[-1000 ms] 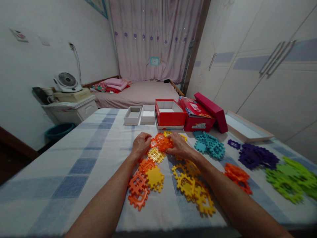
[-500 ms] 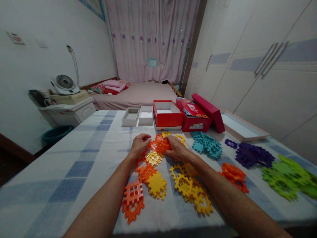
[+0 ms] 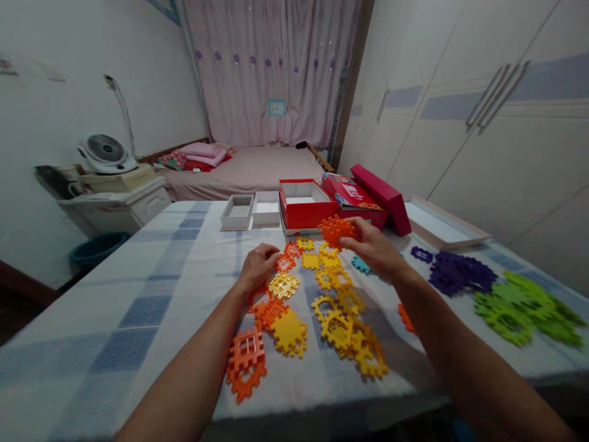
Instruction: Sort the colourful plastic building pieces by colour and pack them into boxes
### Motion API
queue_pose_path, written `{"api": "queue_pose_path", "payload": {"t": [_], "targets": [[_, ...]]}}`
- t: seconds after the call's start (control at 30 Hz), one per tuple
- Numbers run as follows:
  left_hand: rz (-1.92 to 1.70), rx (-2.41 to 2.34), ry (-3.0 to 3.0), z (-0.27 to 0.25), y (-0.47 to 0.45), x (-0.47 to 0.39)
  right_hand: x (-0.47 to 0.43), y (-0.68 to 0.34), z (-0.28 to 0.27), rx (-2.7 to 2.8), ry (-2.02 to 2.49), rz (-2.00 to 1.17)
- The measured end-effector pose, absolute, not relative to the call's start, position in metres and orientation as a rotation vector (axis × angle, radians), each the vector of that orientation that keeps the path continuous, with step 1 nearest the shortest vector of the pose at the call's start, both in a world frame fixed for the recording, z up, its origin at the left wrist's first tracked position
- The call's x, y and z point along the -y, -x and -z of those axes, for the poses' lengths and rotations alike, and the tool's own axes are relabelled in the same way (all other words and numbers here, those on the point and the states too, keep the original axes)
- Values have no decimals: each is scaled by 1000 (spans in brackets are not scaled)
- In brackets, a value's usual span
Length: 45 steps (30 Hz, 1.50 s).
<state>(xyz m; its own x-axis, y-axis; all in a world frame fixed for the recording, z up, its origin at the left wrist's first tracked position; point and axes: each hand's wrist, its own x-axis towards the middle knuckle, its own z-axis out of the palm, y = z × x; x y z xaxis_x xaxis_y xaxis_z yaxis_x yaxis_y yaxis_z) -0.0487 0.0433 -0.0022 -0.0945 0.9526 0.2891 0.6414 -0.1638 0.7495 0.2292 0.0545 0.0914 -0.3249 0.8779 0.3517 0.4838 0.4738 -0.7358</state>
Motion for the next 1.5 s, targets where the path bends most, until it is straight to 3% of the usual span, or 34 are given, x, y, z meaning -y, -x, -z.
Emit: {"api": "queue_pose_path", "payload": {"t": [0.17, 0.37, 0.67, 1.03, 1.5], "targets": [[-1098, -1767, -1847, 1, 50, -43, -6, -299, -100, 2061, 1352, -431], [-1074, -1782, -1855, 0, 50, -43, 34, -341, -65, 2266, 1669, -402], [-1054, -1807, -1893, -2, 49, -42, 32, -338, -51, 2291, 1518, 23], [-1105, -1793, -1852, -1, 48, -42, -44, -207, -55, 2565, 1183, -443], [-1221, -1781, -1714, 0, 47, -45, -81, -128, -38, 2632, 1303, -297]]}}
